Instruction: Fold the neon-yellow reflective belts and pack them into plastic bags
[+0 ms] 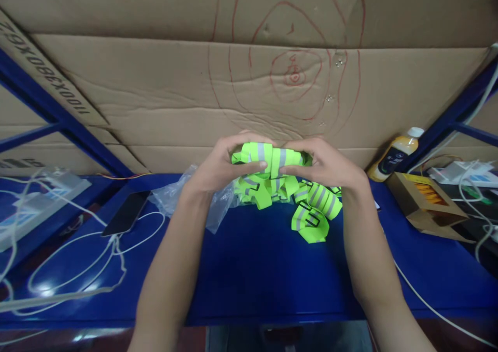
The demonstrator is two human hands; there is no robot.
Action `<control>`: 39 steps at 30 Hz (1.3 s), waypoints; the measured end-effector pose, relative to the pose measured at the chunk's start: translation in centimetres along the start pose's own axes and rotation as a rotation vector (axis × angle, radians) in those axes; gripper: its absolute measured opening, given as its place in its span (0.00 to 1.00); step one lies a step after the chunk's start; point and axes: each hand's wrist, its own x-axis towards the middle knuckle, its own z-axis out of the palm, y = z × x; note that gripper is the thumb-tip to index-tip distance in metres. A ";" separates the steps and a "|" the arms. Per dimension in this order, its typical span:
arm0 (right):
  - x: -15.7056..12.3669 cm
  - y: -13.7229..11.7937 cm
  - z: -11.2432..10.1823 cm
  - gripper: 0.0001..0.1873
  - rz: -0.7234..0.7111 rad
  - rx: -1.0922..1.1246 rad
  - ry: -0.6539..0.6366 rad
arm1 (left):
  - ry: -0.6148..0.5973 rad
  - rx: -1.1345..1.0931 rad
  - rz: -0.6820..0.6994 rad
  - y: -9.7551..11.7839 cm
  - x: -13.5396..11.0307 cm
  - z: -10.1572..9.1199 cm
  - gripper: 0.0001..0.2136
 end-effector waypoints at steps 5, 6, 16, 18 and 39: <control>0.2 0.2 0.5 0.12 -0.128 -0.155 0.238 | 0.070 -0.182 -0.209 0.0 0.0 0.3 0.29; 0.3 0.3 0.8 0.10 -0.154 -0.217 0.278 | 0.066 -0.255 -0.257 0.2 0.0 0.3 0.32; 2.5 1.8 5.3 0.23 -0.349 -0.471 0.473 | 0.167 -0.350 -0.472 0.9 0.0 -0.8 0.21; 2.3 1.0 4.8 0.22 -0.332 -0.401 0.401 | 0.218 -0.304 -0.379 0.4 -0.2 -1.2 0.21; 0.7 -0.2 1.7 0.27 -0.061 -0.060 0.159 | 0.120 0.508 0.269 0.9 -0.5 0.8 0.13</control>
